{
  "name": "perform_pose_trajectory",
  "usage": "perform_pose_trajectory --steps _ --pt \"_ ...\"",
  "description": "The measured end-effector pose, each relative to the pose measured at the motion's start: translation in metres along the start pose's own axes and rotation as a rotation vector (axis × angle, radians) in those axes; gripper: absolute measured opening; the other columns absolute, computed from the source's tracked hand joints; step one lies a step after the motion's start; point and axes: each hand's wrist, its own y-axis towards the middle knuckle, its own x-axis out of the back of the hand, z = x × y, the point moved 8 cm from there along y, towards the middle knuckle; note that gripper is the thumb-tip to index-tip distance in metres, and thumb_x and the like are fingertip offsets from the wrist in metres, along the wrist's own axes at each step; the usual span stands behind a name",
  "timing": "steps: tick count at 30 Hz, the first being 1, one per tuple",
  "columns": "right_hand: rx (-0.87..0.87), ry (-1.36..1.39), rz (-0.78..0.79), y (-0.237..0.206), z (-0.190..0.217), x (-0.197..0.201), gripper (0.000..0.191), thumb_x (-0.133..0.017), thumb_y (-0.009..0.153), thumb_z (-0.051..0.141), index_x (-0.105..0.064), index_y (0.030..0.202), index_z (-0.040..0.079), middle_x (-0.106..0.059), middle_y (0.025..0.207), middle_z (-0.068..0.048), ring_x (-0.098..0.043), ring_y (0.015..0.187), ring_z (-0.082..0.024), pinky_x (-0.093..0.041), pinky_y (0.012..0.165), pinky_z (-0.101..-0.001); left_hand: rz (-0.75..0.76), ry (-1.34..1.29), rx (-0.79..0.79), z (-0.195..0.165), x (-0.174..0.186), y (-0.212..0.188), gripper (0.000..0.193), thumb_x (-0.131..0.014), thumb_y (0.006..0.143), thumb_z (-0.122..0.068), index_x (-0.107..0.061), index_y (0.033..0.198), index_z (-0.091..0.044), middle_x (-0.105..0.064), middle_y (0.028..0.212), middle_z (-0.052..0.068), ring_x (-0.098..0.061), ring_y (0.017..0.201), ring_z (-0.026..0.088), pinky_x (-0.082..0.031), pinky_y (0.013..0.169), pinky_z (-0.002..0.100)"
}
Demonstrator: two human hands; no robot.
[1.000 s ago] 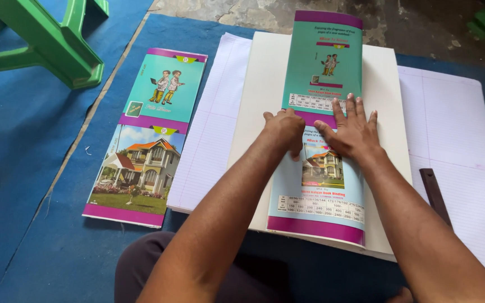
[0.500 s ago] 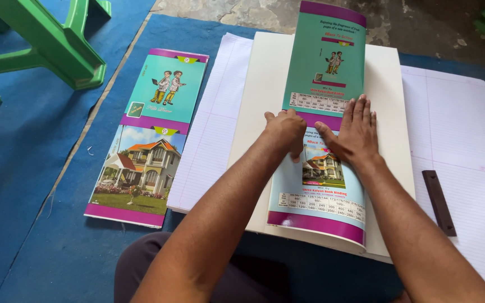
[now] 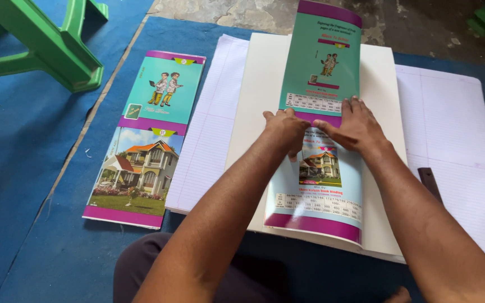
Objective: The person sits on the floor and repeatedly folds a printed cover around a stack of blank paper, then uses a dark rectangular tool to press and smooth the spine. The person repeats this folding and pressing cycle multiple times.
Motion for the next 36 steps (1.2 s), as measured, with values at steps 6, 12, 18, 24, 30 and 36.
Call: perform_pose_trajectory --steps 6,12,18,24,30,36 --pt "-0.068 0.469 0.021 -0.004 -0.048 0.020 0.077 -0.041 0.096 0.064 -0.040 0.155 0.013 -0.038 0.160 -0.017 -0.034 0.149 -0.033 -0.028 0.121 -0.0459 0.016 0.020 0.015 -0.002 0.006 -0.004 0.094 -0.095 0.068 -0.034 -0.049 0.150 -0.037 -0.047 0.149 0.014 -0.044 0.139 0.034 -0.028 0.115 0.068" --pt "-0.133 0.339 -0.105 -0.023 -0.137 0.017 0.055 -0.051 0.102 0.048 -0.065 0.139 0.011 -0.061 0.142 -0.021 -0.055 0.134 -0.038 -0.042 0.113 -0.0490 0.021 0.026 0.022 -0.002 0.007 -0.005 0.092 -0.094 0.069 -0.033 -0.050 0.149 -0.037 -0.046 0.149 0.014 -0.045 0.138 0.033 -0.030 0.115 0.067" --pt "-0.207 0.058 -0.060 -0.046 -0.234 -0.018 0.054 -0.067 0.091 0.042 -0.069 0.132 0.006 -0.072 0.123 -0.022 -0.068 0.118 -0.037 -0.054 0.101 -0.0471 0.055 0.021 0.038 -0.002 0.009 -0.005 0.090 -0.093 0.069 -0.029 -0.052 0.148 -0.036 -0.043 0.151 0.015 -0.045 0.138 0.033 -0.030 0.115 0.067" --pt "-0.550 -0.003 0.326 -0.081 -0.292 -0.068 0.059 -0.088 0.076 0.032 -0.062 0.123 0.008 -0.081 0.099 -0.021 -0.079 0.095 -0.032 -0.064 0.081 -0.0453 0.055 0.002 0.036 -0.001 0.009 -0.005 0.090 -0.093 0.068 -0.027 -0.052 0.149 -0.035 -0.040 0.152 0.019 -0.044 0.138 0.035 -0.029 0.115 0.068" --pt "-0.528 0.089 0.338 -0.106 -0.282 -0.077 0.061 -0.086 0.079 0.026 -0.059 0.130 0.009 -0.077 0.099 -0.020 -0.081 0.092 -0.029 -0.067 0.077 -0.0407 0.048 -0.014 0.030 0.000 0.009 -0.004 0.089 -0.092 0.068 -0.025 -0.054 0.148 -0.034 -0.042 0.151 0.018 -0.045 0.138 0.035 -0.031 0.114 0.067" --pt "-0.487 0.092 0.229 -0.108 -0.267 -0.063 0.066 -0.082 0.084 0.019 -0.054 0.142 0.008 -0.078 0.108 -0.024 -0.082 0.093 -0.031 -0.069 0.076 -0.0405 0.055 -0.010 0.035 -0.001 0.009 -0.004 0.087 -0.092 0.069 -0.026 -0.055 0.147 -0.034 -0.042 0.151 0.019 -0.044 0.139 0.035 -0.030 0.114 0.067"
